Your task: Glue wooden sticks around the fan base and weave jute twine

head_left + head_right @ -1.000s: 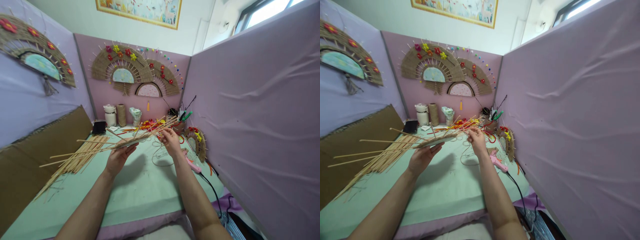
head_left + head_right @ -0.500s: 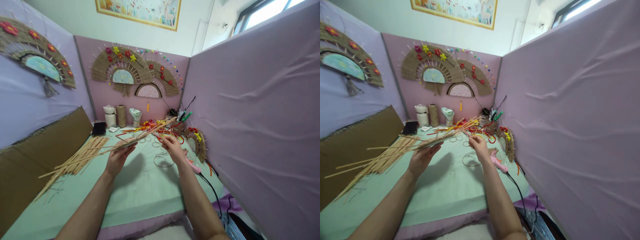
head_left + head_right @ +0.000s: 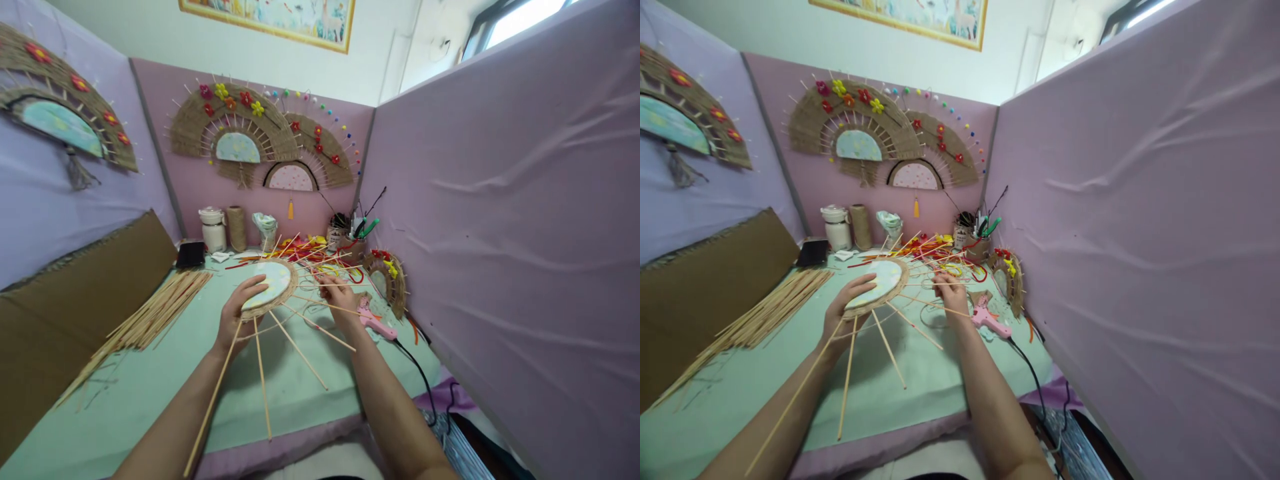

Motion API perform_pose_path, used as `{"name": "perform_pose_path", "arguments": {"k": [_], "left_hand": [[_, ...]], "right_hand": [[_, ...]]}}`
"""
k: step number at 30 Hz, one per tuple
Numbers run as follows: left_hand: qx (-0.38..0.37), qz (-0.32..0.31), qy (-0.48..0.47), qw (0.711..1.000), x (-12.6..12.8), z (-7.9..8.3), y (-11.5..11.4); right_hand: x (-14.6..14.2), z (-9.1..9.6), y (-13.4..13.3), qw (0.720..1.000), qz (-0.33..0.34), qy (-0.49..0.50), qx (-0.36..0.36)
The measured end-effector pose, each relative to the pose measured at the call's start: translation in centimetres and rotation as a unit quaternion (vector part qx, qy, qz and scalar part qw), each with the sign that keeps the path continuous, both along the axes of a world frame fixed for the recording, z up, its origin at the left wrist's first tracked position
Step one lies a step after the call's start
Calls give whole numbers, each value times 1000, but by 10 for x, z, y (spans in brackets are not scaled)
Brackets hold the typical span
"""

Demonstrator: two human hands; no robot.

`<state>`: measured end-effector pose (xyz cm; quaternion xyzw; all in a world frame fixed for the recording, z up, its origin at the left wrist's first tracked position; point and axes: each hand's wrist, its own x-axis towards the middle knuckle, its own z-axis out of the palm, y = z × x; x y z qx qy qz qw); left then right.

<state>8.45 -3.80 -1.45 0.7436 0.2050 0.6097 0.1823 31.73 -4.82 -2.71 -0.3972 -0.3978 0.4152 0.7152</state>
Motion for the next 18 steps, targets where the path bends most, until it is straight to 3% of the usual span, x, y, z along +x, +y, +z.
{"name": "perform_pose_path", "arguments": {"k": [3,10,18], "left_hand": [[-20,6,8,1000,1,2,-3],[-22,4,37,999,0,-4,-1],[-17,-7,34,999,-1,-6,1]], "right_hand": [[-6,6,-6,988,140,54,-28],[-3,8,-11,953,262,127,-84],[0,3,-8,950,271,144,-63]]}}
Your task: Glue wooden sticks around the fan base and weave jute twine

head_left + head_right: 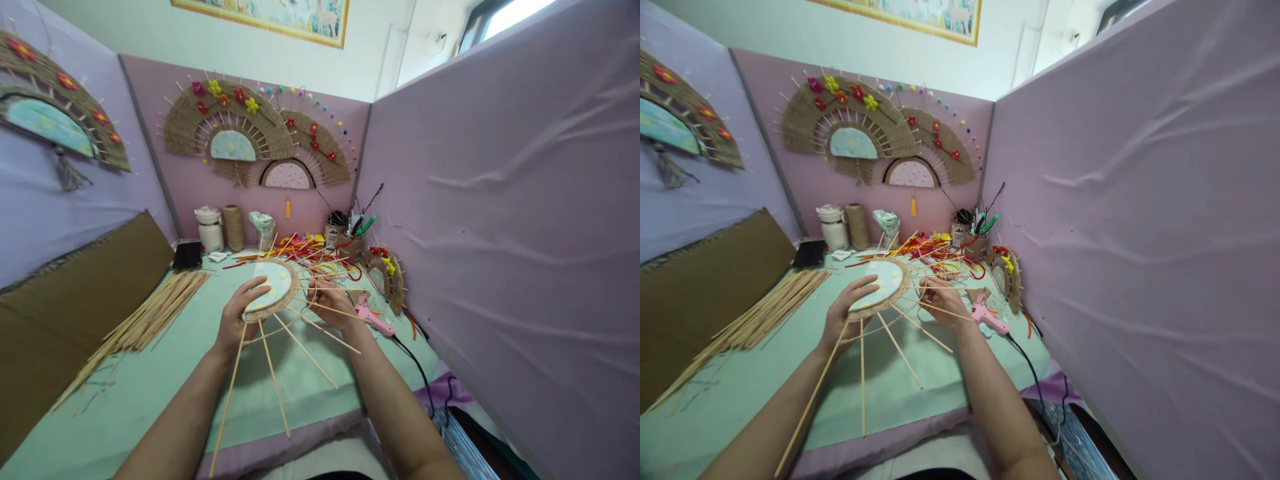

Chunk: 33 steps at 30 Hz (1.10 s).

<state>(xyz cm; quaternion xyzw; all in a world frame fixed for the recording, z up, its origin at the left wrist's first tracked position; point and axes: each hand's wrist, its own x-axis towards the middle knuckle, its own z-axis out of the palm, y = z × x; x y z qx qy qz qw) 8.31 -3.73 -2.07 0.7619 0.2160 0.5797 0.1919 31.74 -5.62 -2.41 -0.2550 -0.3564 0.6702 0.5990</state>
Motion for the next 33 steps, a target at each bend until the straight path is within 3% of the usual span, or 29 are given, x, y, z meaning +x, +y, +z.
{"name": "perform_pose_path", "arguments": {"k": [13,19,24,33], "left_hand": [[-30,5,-10,999,1,3,-1],[-37,2,-7,999,1,3,-1],[-53,-15,-3,998,3,1,-2],[-58,-15,5,998,3,1,-2]], "right_hand": [[-3,9,-4,999,-39,-20,2],[-1,3,5,996,-63,1,-60],[3,-2,9,994,-37,66,-73],[8,-2,6,994,-15,90,-57]]}}
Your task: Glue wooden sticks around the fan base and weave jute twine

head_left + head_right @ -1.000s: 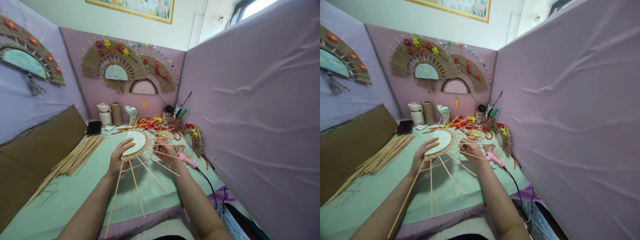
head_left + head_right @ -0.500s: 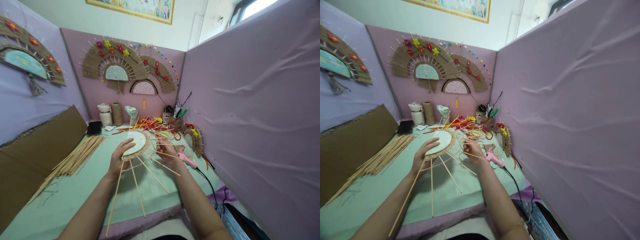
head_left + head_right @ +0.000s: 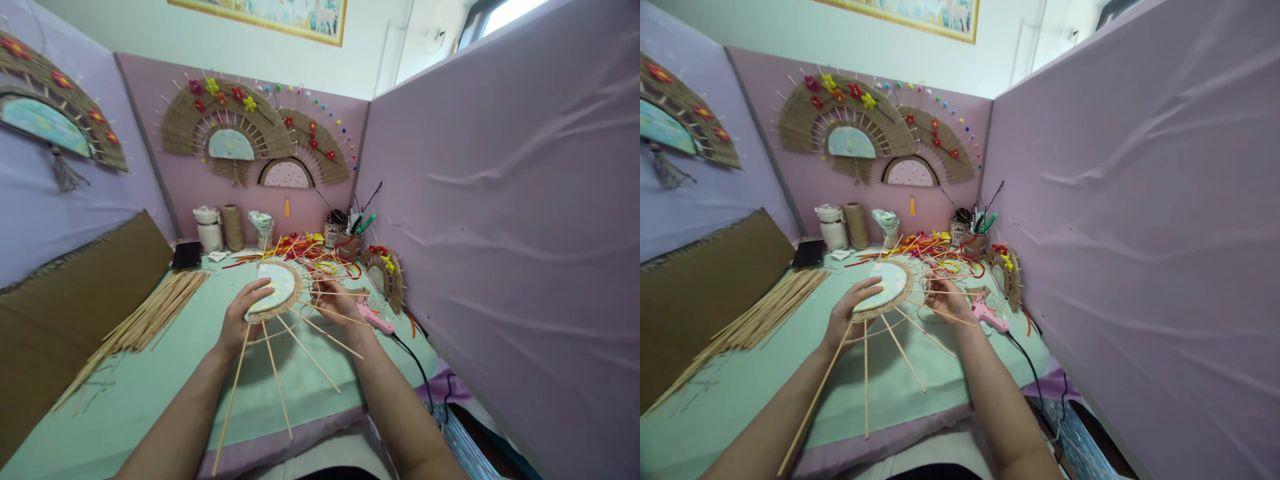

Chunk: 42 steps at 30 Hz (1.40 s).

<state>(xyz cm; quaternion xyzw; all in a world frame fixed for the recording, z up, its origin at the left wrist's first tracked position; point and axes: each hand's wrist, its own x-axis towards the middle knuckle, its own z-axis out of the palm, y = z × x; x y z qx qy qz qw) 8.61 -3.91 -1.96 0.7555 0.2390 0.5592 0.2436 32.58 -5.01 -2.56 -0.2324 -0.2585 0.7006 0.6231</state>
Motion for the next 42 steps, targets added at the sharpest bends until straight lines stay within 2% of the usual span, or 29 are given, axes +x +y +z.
{"name": "perform_pose_path", "arguments": {"k": [13,18,22,24,32,42], "left_hand": [[63,6,30,998,-1,-2,0],[91,28,34,995,0,1,-1],[120,32,39,991,0,1,1],[130,32,46,990,0,1,1],[128,34,52,990,0,1,1],[131,34,51,989,0,2,1]], "right_hand": [[-1,8,-8,999,-25,-27,35],[-8,-2,-2,984,-116,-133,36],[-10,-17,9,943,-226,-238,57],[-9,-21,12,926,-256,-270,71],[-10,-18,8,910,-277,-300,78],[-8,-19,10,909,-278,-299,88]]}}
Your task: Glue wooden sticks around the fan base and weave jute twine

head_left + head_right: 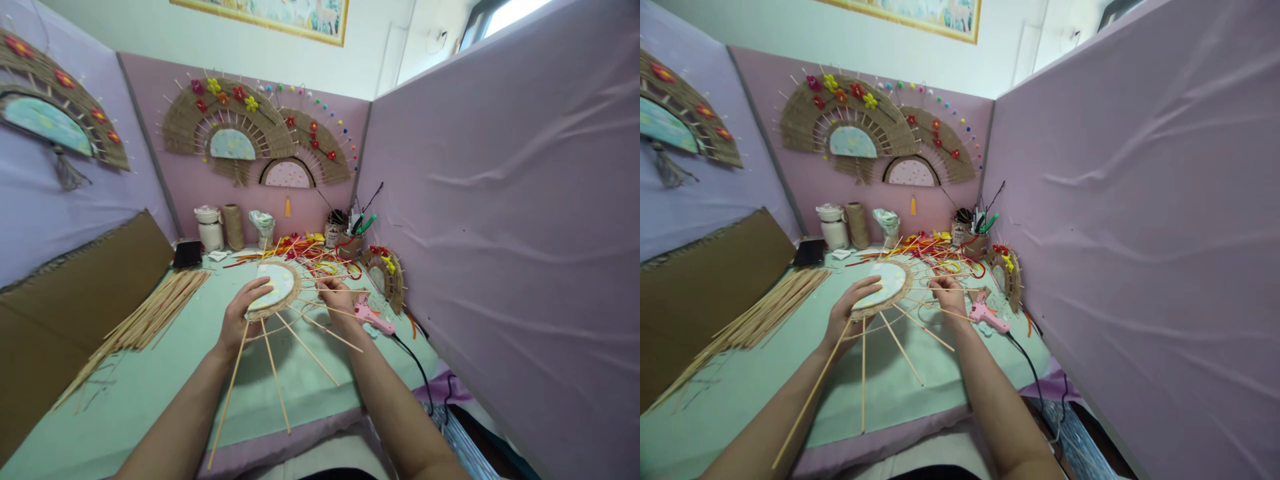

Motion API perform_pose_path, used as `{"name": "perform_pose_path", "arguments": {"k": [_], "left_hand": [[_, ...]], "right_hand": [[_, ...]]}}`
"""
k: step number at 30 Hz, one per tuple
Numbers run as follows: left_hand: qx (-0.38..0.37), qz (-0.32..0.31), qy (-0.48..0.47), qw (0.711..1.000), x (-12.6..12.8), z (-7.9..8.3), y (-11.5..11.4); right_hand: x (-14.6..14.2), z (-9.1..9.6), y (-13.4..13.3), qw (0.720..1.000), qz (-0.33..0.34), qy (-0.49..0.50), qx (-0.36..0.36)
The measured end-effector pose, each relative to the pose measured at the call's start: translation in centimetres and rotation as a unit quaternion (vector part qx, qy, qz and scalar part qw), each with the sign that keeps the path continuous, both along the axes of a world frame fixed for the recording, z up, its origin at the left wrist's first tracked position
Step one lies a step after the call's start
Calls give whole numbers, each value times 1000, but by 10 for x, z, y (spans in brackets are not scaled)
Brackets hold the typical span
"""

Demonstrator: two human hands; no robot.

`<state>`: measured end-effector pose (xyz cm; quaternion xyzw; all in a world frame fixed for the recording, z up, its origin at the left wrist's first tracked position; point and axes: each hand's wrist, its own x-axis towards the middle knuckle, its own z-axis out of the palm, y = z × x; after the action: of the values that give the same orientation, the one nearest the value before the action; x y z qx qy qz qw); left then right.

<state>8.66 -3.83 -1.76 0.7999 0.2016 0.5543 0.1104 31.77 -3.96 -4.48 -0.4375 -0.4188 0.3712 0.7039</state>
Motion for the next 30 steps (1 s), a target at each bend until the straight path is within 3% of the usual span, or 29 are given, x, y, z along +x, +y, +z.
{"name": "perform_pose_path", "arguments": {"k": [30], "left_hand": [[1,-6,10,1000,0,-2,1]], "right_hand": [[2,-6,6,1000,-8,18,-1]]}}
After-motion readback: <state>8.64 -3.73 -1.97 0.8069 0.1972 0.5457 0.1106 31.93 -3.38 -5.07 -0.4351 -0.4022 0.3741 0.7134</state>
